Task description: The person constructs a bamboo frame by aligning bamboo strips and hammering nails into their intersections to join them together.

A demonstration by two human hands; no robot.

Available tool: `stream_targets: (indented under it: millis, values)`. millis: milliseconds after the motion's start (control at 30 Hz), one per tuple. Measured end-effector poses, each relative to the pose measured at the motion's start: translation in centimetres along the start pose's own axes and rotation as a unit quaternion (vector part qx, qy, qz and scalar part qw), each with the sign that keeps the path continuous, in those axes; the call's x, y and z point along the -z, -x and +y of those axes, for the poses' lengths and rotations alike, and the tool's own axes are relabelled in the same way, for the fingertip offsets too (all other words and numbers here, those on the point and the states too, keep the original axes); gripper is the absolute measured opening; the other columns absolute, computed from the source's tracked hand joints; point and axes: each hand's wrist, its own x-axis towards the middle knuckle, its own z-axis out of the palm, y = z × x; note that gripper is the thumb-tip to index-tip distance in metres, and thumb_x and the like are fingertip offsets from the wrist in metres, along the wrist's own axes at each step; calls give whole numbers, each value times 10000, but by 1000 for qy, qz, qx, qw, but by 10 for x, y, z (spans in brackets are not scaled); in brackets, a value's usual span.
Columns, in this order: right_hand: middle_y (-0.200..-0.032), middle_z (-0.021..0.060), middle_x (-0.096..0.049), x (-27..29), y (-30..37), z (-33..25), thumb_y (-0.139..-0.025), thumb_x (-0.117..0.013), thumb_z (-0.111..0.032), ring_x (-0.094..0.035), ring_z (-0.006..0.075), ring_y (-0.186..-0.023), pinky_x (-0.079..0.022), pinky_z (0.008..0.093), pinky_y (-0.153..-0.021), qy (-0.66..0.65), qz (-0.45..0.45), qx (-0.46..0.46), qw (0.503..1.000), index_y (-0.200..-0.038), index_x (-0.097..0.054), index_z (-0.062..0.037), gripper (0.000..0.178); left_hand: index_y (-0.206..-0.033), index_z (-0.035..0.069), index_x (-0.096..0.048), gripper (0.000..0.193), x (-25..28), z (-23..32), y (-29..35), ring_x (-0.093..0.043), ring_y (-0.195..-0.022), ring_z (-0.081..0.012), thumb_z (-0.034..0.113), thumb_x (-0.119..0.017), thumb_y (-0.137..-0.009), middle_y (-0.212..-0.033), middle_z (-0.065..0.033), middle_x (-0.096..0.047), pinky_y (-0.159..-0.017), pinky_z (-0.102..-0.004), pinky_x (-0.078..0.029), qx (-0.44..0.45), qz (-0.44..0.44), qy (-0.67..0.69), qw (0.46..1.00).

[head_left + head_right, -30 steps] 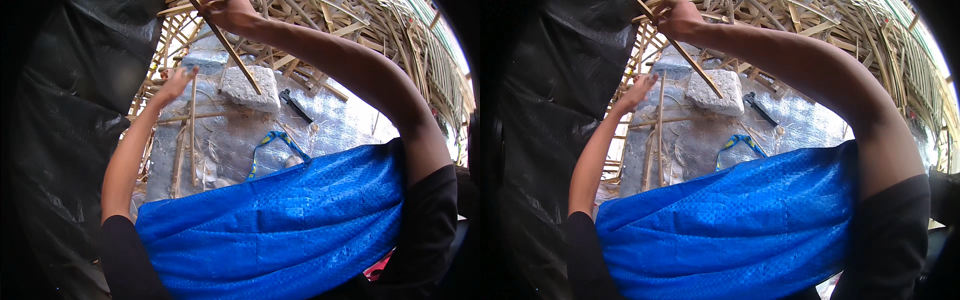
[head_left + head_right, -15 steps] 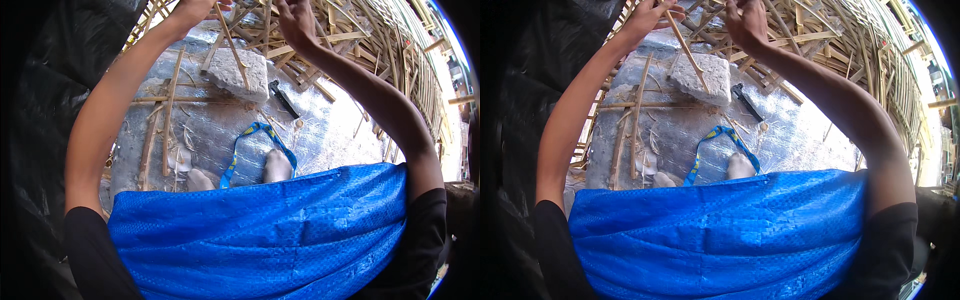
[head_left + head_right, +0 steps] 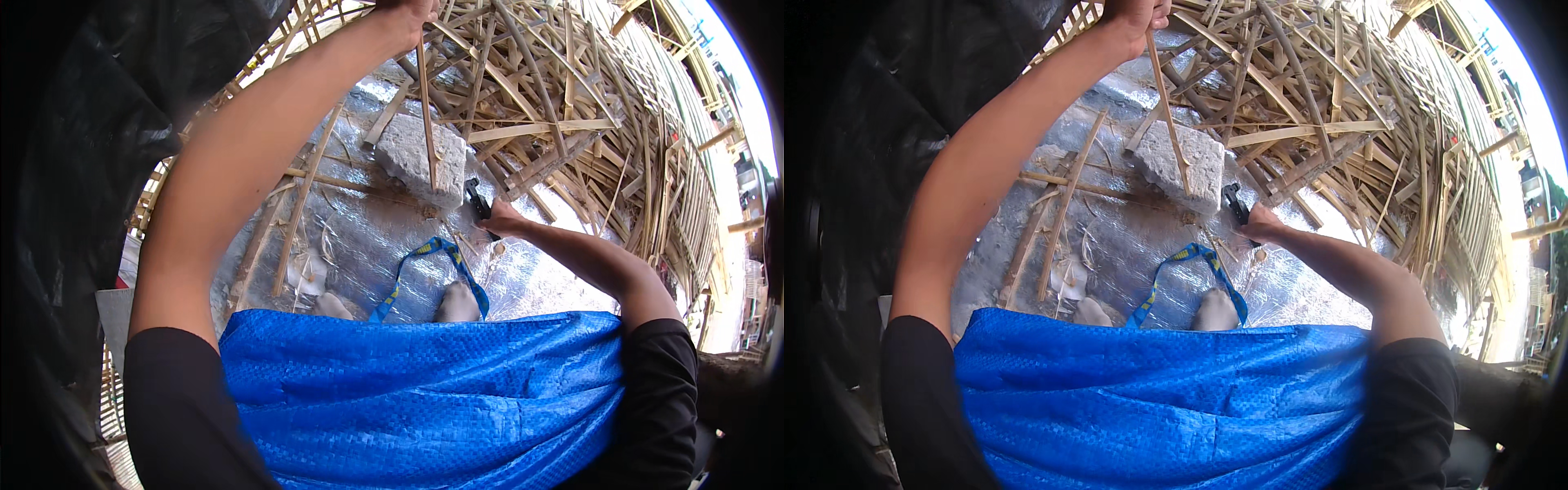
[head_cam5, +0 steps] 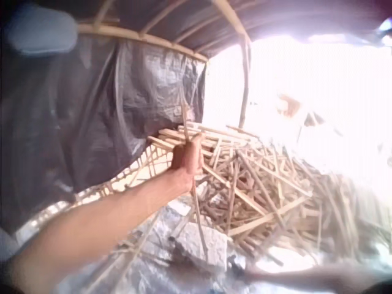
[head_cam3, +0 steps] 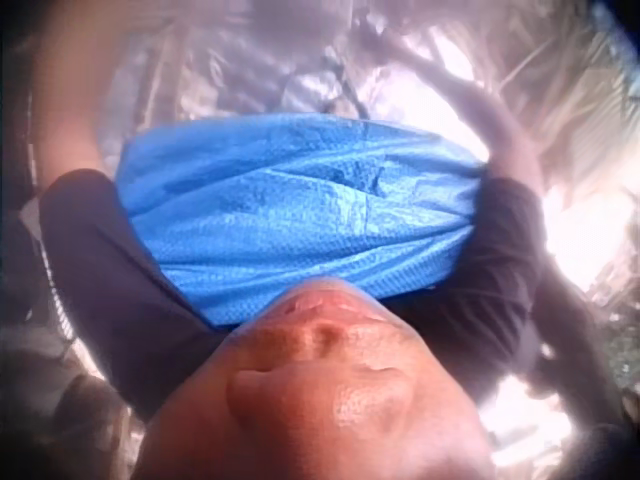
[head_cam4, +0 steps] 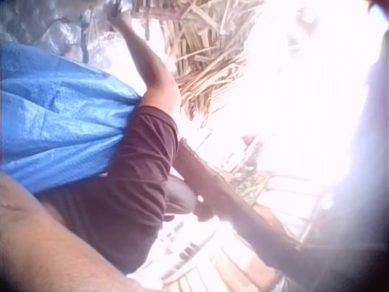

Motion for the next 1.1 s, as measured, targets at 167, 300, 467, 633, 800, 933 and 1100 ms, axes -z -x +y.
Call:
stream_targets:
  millis: [167,300,467,633,800,933,1100]
  values:
    - [-1032,246,-625,40,15,-8,-863,-565,-288,-653,260,-922,-555,394,-640,-115,-88,-90,985,-985,-571,114,420,-538,180,-349,462,-24,18,-2,-289,-331,-104,339,-439,-962,-418,25,-319,-337,-271,-196,-65,-46,116,990]
    - [-729,83,-531,85,41,-38,-986,-449,-322,-537,177,-580,-520,315,-521,-341,-74,-63,935,-838,-504,20,377,-534,155,-392,457,-7,4,-32,-340,-343,-128,335,-423,-953,-420,1,-351,-344,-306,-262,-117,-60,48,990]
    - [-639,7,-500,159,79,-73,-1012,-450,-460,-471,106,-504,-372,258,-428,-378,3,24,926,-772,-485,-82,449,-627,-31,-565,506,-18,-29,-82,-594,-588,-297,353,-445,-933,-552,-171,-564,-595,-433,-440,-269,110,-244,925]
    - [-694,29,-544,158,98,-91,-1025,-446,-401,-532,107,-562,-439,258,-506,-491,294,260,777,-884,-452,-68,361,-738,-88,-633,540,-55,-24,-56,-643,-798,-416,399,-475,-909,-738,-296,-636,-727,-477,-468,-175,107,-162,965]
    - [-705,157,-621,70,75,-94,-1015,-439,-242,-659,238,-616,-564,358,-521,-354,-25,162,921,-977,-382,45,296,-760,-51,-633,465,-4,-31,-77,-657,-806,-400,325,-421,-932,-774,-295,-642,-691,-478,-490,-257,133,-297,910]
    - [-696,184,-633,42,71,-59,-1009,-468,-245,-668,257,-589,-565,360,-519,-279,12,63,958,-948,-393,52,313,-794,-51,-644,455,-17,-19,-66,-663,-814,-397,310,-400,-925,-837,-286,-659,-698,-476,-502,-162,102,-274,943]
    - [-761,127,-660,80,72,-81,-1010,-487,-310,-681,198,-674,-544,329,-589,-353,121,147,916,-966,-468,28,342,-874,-87,-658,487,-27,-24,-56,-659,-875,-402,351,-446,-880,-880,-292,-666,-777,-465,-494,-130,156,-155,967]
